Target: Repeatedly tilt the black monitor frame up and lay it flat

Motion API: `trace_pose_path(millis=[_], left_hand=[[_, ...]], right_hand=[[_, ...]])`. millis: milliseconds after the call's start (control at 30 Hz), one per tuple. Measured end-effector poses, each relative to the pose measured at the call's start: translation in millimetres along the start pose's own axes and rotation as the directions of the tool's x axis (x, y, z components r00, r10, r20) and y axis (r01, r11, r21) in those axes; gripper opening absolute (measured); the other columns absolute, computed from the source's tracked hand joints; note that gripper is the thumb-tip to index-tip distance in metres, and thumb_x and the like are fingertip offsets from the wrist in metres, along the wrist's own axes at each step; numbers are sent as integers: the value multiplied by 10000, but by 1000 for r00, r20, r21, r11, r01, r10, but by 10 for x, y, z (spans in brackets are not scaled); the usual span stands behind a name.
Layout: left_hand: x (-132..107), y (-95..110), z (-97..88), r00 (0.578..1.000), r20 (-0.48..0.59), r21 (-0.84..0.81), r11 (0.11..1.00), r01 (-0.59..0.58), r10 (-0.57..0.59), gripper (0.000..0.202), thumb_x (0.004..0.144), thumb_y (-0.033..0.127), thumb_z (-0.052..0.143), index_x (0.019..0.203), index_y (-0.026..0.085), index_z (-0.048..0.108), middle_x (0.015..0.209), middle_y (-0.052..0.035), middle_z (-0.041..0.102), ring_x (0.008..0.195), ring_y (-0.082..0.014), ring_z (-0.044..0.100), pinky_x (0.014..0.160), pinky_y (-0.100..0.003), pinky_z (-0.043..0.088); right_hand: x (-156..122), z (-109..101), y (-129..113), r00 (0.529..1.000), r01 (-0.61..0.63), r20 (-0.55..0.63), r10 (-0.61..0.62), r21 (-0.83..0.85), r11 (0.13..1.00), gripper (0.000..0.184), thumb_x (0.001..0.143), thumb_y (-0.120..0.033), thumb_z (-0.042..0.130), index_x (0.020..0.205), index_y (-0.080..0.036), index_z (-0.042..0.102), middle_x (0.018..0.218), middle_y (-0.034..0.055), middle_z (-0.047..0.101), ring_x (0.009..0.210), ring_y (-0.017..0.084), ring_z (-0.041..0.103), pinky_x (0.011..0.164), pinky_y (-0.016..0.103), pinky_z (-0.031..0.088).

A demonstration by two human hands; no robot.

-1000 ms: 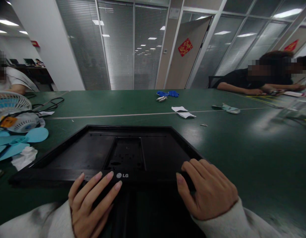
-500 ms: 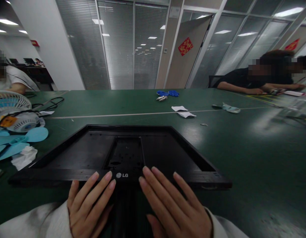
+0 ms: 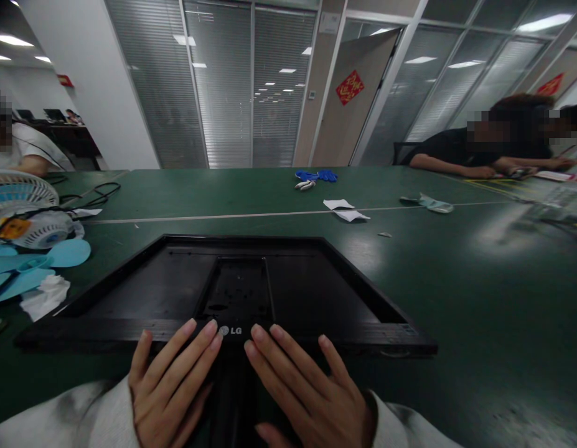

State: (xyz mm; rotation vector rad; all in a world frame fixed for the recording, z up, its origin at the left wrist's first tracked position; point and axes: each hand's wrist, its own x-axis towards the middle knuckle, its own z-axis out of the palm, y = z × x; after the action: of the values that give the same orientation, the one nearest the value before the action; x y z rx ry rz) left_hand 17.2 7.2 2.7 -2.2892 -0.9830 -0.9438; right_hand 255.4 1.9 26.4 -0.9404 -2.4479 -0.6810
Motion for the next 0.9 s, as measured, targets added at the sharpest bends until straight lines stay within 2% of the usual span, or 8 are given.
trace_pose_path(millis=[133,267,333,600,700,767,833,900], left_hand=[[0,7,-7,1000,-11,-16,1000,6,-7,458,843,87,432,1293,119,513,1449,-24,388,1342,-189,335,1161,-462,51],[5,17,-6,1000,-14,-33,999,20,-21,452,846,91,440,1290,118,517,1435,-28,411,1325,-190,361,1161,-454,78],[11,20,-3,999,-26,-31,999,21,-22,450,847,90,437,1288,121,520,1433,-26,413,1319,-187,370,1161,-448,90],[15,27,-3,999,-39,-33,999,33,-34,453,840,71,429,1278,125,533,1416,-19,438,1308,-177,384,1164,-437,92],[14,35,-12,999,-32,-38,999,38,-39,459,838,74,436,1285,124,526,1411,-22,445,1307,-179,385,1164,-438,91],[16,40,-21,999,-27,-43,998,44,-45,478,822,58,438,1288,123,523,1411,-19,445,1310,-180,381,1163,-441,92],[20,46,-31,999,-24,-45,998,46,-47,496,806,42,440,1289,120,520,1413,-18,441,1311,-182,379,1163,-443,94],[23,52,-43,999,-24,-46,998,46,-47,516,790,29,445,1293,118,515,1416,-17,437,1309,-183,381,1162,-444,98]], right_hand=[[21,-18,22,1000,21,-8,-21,20,1000,547,867,-427,454,1339,-150,451,1414,32,413,1324,198,342,1143,489,57],[37,-36,63,999,33,-10,-32,94,995,528,849,-303,489,1351,-147,441,1430,42,400,1306,209,372,1106,428,215],[41,-39,79,1000,25,-17,-23,122,992,523,838,-229,486,1354,-157,439,1433,30,400,1300,197,381,1085,397,256],[20,-10,103,999,19,-37,-13,161,987,546,802,-129,488,1345,-169,452,1439,12,397,1291,197,390,1043,382,311],[38,-50,100,999,43,-17,-41,154,987,563,810,-135,487,1368,-173,420,1447,5,386,1303,187,378,1057,372,310],[73,-115,126,999,42,26,-46,149,988,568,835,-192,483,1394,-181,384,1463,9,359,1319,193,359,1064,375,318],[108,-198,219,995,-30,96,18,126,992,578,869,-293,458,1424,-183,338,1485,28,319,1334,209,339,1065,388,338],[110,-272,406,977,-150,165,137,70,986,607,891,-391,421,1450,-197,287,1500,41,285,1337,226,336,1059,416,364]])
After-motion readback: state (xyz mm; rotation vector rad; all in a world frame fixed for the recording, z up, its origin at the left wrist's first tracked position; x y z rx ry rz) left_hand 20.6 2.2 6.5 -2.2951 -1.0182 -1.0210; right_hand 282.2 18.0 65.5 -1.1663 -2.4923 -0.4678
